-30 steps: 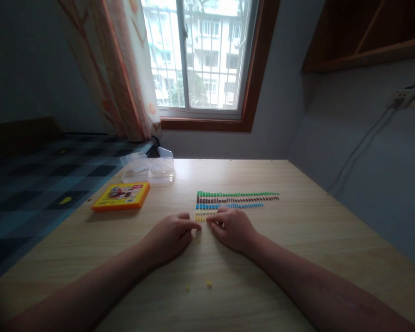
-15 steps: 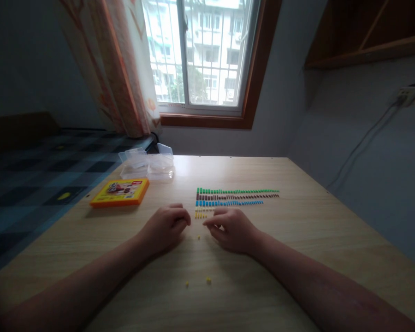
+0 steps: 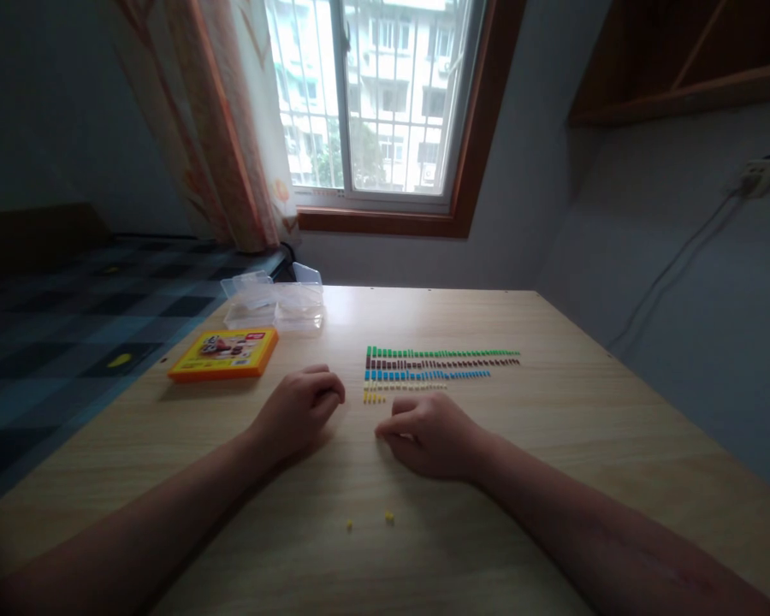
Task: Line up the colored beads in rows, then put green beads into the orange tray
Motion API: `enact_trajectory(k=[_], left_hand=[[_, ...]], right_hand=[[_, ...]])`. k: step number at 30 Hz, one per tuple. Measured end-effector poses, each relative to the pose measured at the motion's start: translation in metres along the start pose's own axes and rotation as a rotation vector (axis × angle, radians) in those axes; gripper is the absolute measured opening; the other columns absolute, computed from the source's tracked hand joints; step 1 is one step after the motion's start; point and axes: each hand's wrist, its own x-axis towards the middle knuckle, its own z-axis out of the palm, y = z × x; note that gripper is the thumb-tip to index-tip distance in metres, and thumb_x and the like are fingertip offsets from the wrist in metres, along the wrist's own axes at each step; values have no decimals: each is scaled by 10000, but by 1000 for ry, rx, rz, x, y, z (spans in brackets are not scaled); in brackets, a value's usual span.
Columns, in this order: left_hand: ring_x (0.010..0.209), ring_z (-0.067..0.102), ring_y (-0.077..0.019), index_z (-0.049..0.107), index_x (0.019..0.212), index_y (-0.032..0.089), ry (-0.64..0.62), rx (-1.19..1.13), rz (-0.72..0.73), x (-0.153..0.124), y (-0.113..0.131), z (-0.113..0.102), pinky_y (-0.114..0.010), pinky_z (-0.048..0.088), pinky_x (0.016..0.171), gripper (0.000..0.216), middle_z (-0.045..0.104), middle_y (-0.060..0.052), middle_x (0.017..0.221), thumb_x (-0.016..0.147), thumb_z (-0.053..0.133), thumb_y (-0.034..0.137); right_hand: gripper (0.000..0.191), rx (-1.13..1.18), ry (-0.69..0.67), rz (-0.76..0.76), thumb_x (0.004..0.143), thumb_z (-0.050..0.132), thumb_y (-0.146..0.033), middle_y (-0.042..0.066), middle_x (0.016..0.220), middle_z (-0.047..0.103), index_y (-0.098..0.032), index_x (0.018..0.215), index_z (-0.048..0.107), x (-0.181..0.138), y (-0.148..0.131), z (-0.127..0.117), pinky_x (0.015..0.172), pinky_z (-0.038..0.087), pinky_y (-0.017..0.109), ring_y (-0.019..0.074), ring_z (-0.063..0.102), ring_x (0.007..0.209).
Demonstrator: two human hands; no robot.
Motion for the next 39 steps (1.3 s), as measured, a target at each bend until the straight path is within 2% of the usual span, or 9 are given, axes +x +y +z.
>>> enact_trajectory(k=[7, 14, 31, 35, 37, 39], left_hand=[[668, 583, -129, 710, 669, 174, -28, 2, -8, 0, 0, 0, -247, 419, 654, 232, 643, -4, 713, 777, 553, 41], [651, 565, -126, 719, 674, 173, -44, 12, -18, 0, -1, 1, -247, 399, 637, 228, 636, -4, 705, 768, 559, 41], [648, 561, -126, 725, 673, 172, -80, -5, -19, 1, -1, 2, -244, 397, 633, 223, 631, -5, 696, 750, 563, 40], [647, 559, -123, 718, 669, 169, -90, -22, 12, 0, -1, 2, -242, 396, 634, 224, 629, -6, 695, 750, 555, 39], [652, 563, -120, 709, 667, 169, -109, -48, 47, 0, -2, 2, -237, 402, 639, 223, 633, -6, 702, 749, 548, 38], [644, 563, -113, 697, 662, 167, -158, -82, 100, -1, -1, 1, -229, 406, 638, 218, 637, -4, 705, 739, 543, 34]], right_hand=[[224, -49, 93, 170, 913, 577, -169, 28, 785, 676, -221, 958, 790, 2, 15, -2, 614, 386, 249, 131, 581, 671], [224, -74, 110, 234, 930, 579, -197, 30, 799, 683, -223, 976, 797, 7, 17, 3, 645, 387, 260, 145, 598, 710], [246, -13, 134, 227, 915, 576, -190, 41, 790, 689, -209, 1014, 800, 6, 21, 2, 639, 392, 254, 139, 577, 683], [247, 61, 153, 176, 889, 569, -163, 50, 766, 678, -171, 986, 796, 4, 17, -1, 598, 388, 241, 123, 549, 628], [230, 145, 113, 123, 875, 577, -159, 42, 737, 665, -157, 954, 793, 3, 12, -4, 571, 383, 229, 110, 531, 594], [194, 228, 17, 85, 862, 602, -166, 26, 712, 649, -156, 918, 787, 2, 5, -9, 561, 382, 217, 101, 526, 584]])
